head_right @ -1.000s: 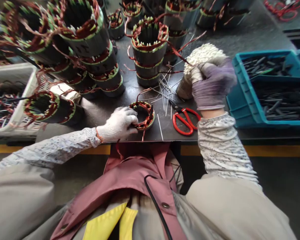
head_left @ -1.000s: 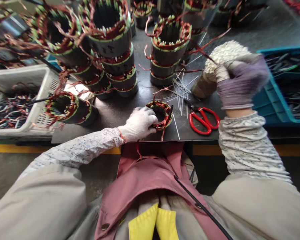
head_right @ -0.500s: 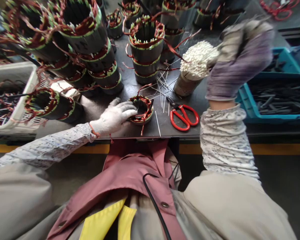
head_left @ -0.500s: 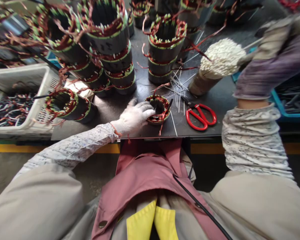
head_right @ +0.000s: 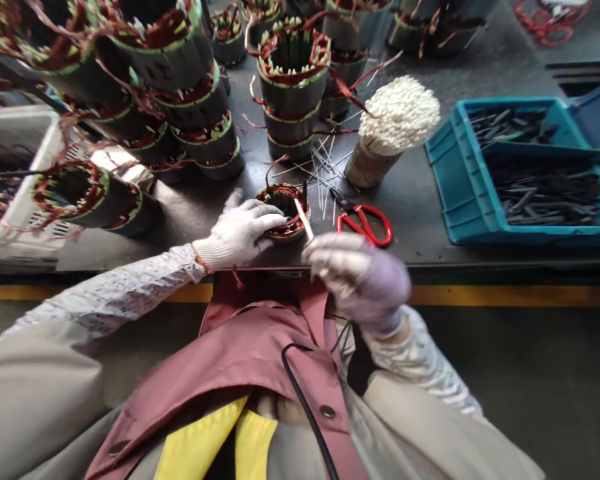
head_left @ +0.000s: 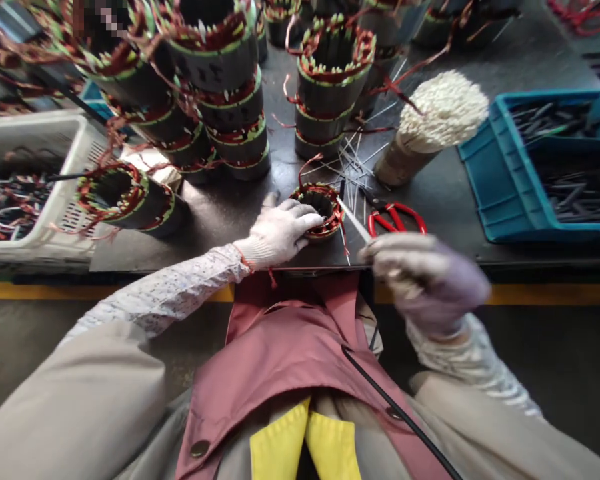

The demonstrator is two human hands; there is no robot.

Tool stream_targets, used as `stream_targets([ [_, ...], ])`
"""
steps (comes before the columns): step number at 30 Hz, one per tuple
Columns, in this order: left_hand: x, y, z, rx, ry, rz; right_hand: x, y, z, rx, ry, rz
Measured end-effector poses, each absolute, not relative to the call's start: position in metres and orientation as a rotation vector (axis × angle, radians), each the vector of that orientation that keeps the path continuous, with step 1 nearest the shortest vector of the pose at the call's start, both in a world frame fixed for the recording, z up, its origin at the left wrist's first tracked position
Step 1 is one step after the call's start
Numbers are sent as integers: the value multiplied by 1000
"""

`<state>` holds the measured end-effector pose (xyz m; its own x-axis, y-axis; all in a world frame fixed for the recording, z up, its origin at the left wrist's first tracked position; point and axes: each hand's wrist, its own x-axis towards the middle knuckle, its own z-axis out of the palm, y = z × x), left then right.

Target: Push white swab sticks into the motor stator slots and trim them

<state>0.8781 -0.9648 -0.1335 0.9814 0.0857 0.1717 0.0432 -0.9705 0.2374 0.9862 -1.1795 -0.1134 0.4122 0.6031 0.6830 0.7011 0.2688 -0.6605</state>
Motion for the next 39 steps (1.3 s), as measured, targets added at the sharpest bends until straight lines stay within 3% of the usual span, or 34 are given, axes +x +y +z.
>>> stream_targets([
  [7,883,-958,-132,2987,-42,268,921,-1217,-178,-1432,-1200,52],
  [19,890,-963,-140,2782,74,303,940,-1156,-201,-1501,-962,-11],
  [23,884,-977,-149,2464,339,473,956,-1128,-195,-1519,-825,-30],
  [29,886,-990,-163,2434,255,769,950,-1142,-172,-1632,-948,-189],
  [39,888,-980,-164,2405,159,830,978,-1124,-166,-1818,-970,54],
])
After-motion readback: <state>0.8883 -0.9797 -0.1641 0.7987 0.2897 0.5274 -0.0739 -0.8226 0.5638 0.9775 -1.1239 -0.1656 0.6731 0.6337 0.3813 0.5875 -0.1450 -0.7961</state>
